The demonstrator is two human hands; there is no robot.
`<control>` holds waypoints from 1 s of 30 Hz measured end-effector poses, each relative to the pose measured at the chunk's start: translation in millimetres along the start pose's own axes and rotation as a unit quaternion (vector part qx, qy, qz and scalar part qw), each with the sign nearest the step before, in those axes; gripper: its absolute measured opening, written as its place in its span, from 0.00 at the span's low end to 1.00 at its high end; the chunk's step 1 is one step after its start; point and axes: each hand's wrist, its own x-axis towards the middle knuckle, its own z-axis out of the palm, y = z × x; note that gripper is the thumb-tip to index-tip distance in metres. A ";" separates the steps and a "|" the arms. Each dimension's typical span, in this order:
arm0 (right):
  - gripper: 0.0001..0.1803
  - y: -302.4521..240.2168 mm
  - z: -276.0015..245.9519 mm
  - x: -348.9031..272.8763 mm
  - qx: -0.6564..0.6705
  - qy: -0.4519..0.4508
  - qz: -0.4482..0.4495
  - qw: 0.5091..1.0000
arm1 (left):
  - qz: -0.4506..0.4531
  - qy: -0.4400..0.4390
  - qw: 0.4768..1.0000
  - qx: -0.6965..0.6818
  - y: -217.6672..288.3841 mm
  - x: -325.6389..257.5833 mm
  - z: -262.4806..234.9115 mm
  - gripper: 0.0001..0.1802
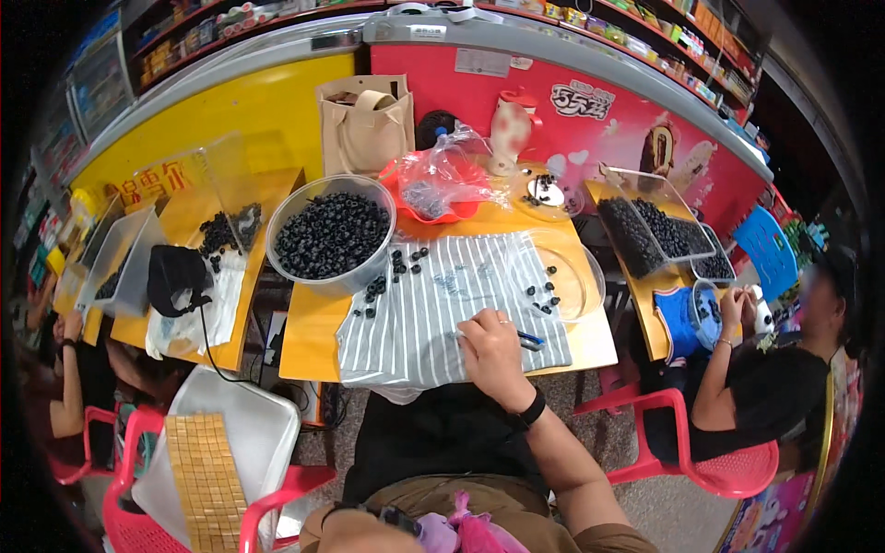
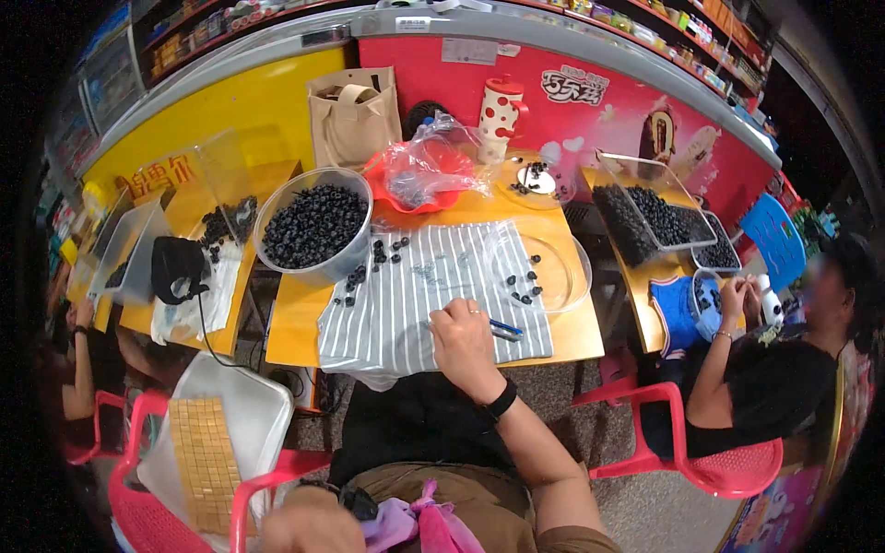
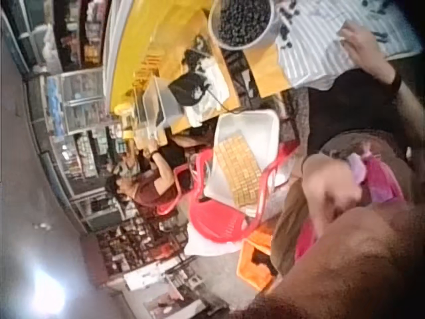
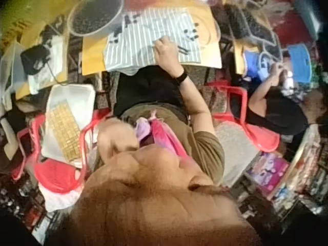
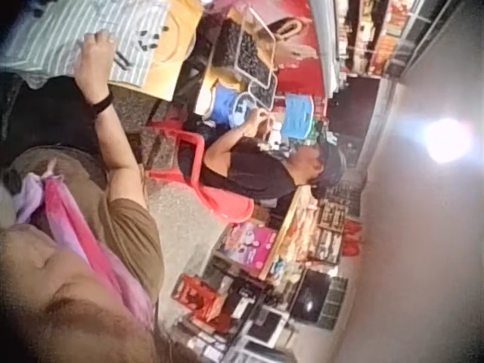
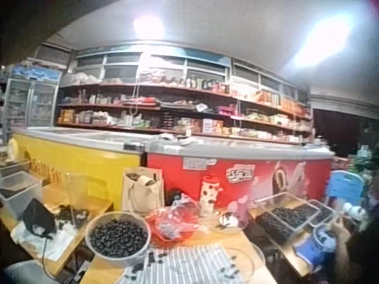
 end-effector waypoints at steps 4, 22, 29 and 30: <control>0.06 6.6 -8.7 3.9 -0.048 -0.032 0.023 0.998 | 0.121 0.214 0.946 0.214 -7.7 6.7 6.9 0.27; 0.09 20.9 -5.2 -17.3 0.067 0.036 0.012 0.997 | -0.237 0.620 0.193 0.722 -63.0 -119.0 -137.0 0.12; 0.11 26.3 -9.3 -20.3 0.153 0.067 -0.004 0.986 | -0.178 0.708 0.425 0.535 -71.6 -95.6 -147.4 0.06; 0.11 27.1 -9.9 -19.5 0.155 0.068 -0.005 0.986 | -0.179 0.707 0.424 0.537 -72.8 -97.1 -150.0 0.06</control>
